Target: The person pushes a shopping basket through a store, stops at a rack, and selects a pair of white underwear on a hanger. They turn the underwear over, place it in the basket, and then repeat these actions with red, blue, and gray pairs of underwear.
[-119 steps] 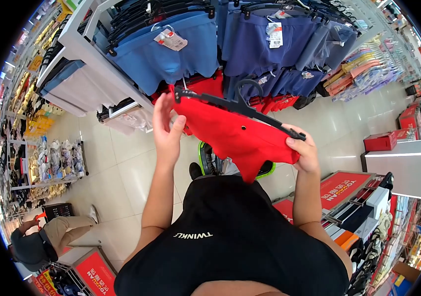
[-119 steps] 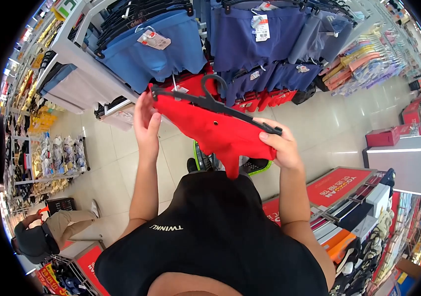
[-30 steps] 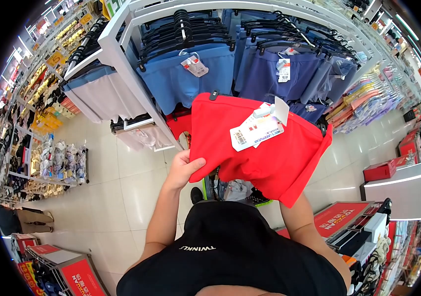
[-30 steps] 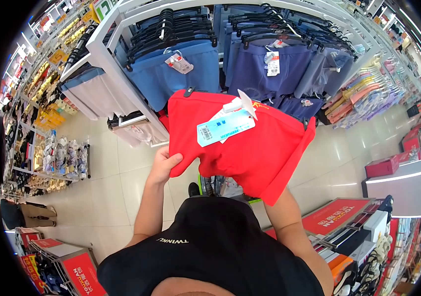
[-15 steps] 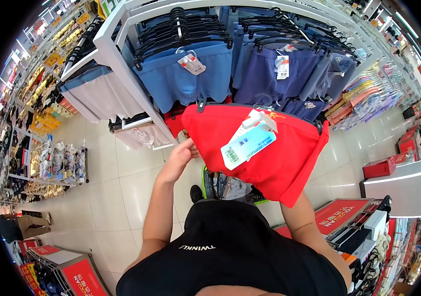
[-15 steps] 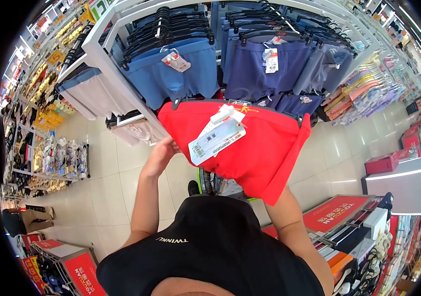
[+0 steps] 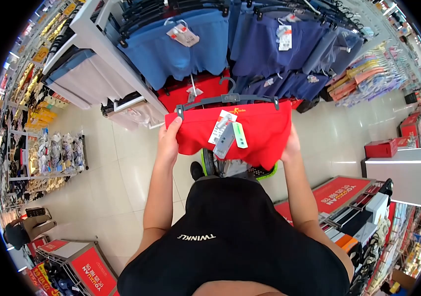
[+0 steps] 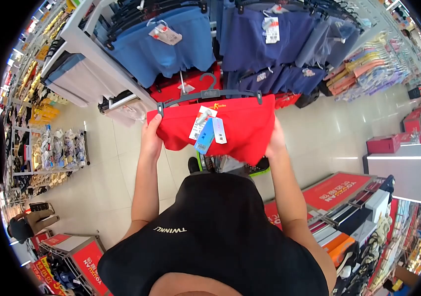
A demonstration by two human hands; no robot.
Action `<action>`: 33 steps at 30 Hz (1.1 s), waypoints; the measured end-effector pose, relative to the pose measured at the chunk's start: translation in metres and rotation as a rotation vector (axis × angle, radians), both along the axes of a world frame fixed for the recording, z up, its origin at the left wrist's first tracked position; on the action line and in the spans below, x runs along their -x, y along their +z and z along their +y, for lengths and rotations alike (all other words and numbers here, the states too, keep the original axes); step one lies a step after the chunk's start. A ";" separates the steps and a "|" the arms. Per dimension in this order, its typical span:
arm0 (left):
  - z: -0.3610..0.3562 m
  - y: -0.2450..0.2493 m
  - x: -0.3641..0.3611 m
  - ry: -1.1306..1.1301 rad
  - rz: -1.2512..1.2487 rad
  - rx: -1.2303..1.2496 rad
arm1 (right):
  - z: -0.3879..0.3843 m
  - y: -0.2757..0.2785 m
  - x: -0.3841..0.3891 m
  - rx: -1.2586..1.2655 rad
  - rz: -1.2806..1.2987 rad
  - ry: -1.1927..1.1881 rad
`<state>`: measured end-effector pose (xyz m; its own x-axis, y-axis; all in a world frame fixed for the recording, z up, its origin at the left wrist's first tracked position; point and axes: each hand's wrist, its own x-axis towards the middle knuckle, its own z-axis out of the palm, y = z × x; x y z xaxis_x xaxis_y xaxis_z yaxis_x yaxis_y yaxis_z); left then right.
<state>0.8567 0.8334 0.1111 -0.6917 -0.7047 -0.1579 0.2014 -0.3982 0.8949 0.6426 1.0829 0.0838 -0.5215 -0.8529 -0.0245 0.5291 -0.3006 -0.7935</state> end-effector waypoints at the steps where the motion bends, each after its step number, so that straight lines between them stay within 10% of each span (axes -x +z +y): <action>1: 0.001 -0.003 -0.002 -0.008 -0.090 0.093 | 0.007 -0.002 0.006 0.224 -0.540 0.041; 18: 0.131 -0.150 0.016 -1.056 -0.437 0.146 | 0.130 -0.141 0.017 -0.582 -0.067 -0.660; 27: 0.159 -0.232 0.016 -0.734 -0.507 -0.203 | 0.119 -0.161 0.051 -0.936 0.427 -0.542; 33: 0.107 -0.378 -0.080 -0.560 -1.081 0.007 | 0.093 -0.176 0.054 -1.145 0.806 -0.453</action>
